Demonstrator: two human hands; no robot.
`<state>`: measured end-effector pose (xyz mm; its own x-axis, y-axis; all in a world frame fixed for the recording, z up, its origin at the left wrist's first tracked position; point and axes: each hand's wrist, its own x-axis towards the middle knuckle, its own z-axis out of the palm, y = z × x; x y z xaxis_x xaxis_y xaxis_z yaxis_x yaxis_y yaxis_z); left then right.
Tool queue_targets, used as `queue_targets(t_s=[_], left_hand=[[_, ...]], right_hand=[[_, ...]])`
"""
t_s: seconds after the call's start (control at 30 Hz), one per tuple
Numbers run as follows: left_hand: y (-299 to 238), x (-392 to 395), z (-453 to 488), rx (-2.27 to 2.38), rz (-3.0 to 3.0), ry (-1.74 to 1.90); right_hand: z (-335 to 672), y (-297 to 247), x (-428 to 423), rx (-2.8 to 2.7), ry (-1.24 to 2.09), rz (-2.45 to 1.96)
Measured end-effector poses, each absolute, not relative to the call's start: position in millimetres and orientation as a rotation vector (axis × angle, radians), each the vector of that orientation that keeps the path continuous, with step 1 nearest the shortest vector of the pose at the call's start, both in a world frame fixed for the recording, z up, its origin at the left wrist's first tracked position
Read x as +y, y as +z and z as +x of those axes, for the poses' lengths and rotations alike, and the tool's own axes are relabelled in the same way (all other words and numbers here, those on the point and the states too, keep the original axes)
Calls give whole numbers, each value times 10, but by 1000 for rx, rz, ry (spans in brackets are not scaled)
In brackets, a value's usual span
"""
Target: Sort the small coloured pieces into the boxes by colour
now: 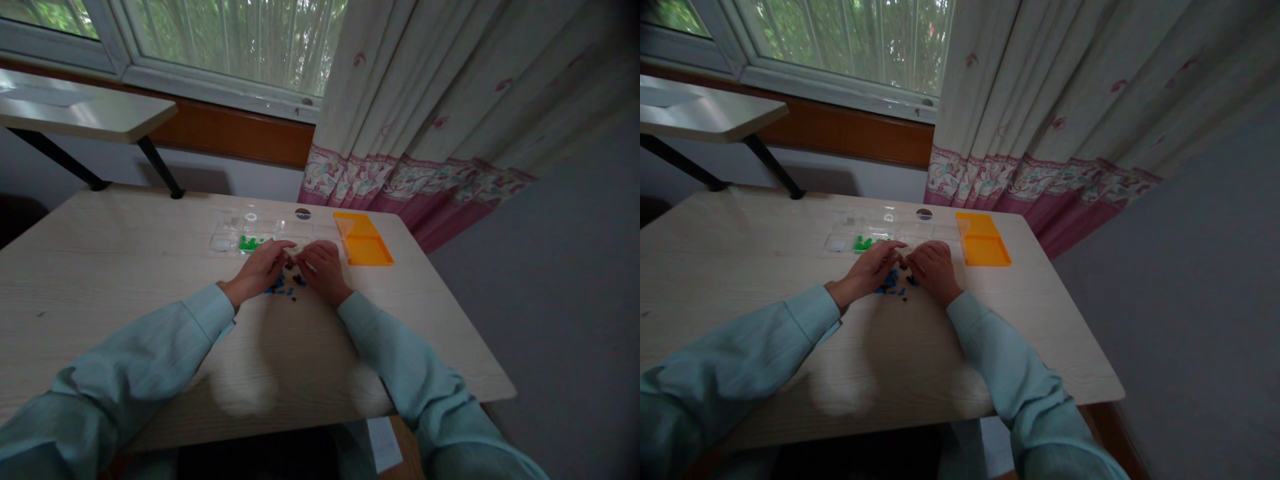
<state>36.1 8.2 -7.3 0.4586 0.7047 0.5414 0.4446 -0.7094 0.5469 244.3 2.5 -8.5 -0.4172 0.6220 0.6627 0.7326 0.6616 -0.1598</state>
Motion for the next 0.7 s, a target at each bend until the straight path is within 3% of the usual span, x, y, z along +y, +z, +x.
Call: queue_targets(t_s=[0.23,0.7], left_hand=[[-35,77,348,1046,2292,1190],[-138,141,337,1084,2304,1247]], right_hand=[[2572,-122,198,-1958,-160,-1333],[2557,-200,242,-1835,-196,-1501]])
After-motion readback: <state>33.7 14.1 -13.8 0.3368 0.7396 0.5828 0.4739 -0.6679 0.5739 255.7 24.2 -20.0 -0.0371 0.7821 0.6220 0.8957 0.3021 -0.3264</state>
